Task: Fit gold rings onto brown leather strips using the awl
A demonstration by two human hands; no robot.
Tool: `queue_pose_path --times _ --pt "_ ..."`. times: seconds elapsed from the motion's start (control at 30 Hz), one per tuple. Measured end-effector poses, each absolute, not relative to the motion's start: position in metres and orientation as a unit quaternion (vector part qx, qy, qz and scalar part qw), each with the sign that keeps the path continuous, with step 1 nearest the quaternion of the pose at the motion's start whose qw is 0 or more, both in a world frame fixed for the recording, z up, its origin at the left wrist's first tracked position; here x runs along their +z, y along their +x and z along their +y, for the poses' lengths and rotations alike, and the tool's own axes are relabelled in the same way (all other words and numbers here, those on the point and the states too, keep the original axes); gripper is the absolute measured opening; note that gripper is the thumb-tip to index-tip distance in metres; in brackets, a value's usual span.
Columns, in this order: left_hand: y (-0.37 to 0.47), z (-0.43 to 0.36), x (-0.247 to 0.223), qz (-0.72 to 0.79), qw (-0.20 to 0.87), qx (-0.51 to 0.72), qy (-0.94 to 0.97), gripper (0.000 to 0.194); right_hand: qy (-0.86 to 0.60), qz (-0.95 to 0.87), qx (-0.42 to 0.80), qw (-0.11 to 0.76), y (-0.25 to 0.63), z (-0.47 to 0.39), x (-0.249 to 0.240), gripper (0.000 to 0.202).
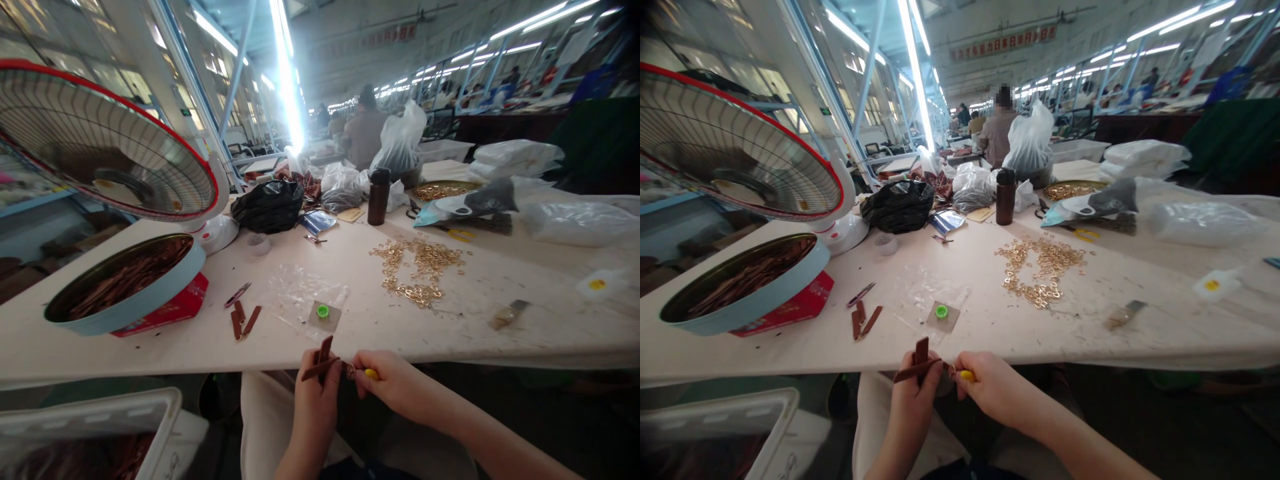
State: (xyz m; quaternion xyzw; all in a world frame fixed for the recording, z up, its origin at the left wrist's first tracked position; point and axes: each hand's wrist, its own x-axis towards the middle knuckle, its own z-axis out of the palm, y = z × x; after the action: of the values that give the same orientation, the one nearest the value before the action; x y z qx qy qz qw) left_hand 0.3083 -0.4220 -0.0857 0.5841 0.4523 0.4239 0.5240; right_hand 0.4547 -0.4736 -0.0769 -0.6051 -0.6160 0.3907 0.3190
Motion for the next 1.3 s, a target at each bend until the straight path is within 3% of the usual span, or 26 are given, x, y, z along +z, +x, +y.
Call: queue_pose_path --times 0.27,0.57,0.87,1.07,1.3 --pt "0.312 -0.418 -0.091 0.494 0.556 0.431 0.511 0.007 -0.622 -0.620 0.346 0.330 0.445 -0.464 -0.077 0.025" --pt "0.315 -0.418 -0.090 0.476 0.534 0.453 0.532 0.004 -0.594 -0.580 0.409 0.378 0.437 -0.455 -0.085 0.031" --pt "0.297 -0.391 -0.104 0.429 0.731 0.414 0.332 0.027 -0.617 -0.524 0.417 0.414 0.441 -0.442 -0.091 0.030" --pt "0.270 -0.343 -0.128 0.502 0.471 0.524 0.502 0.028 -0.602 -0.501 0.453 0.426 0.442 -0.447 -0.101 0.031" --pt "0.259 -0.319 -0.144 0.510 0.446 0.525 0.515 0.021 -0.609 -0.489 0.445 0.438 0.444 -0.450 -0.100 0.030"
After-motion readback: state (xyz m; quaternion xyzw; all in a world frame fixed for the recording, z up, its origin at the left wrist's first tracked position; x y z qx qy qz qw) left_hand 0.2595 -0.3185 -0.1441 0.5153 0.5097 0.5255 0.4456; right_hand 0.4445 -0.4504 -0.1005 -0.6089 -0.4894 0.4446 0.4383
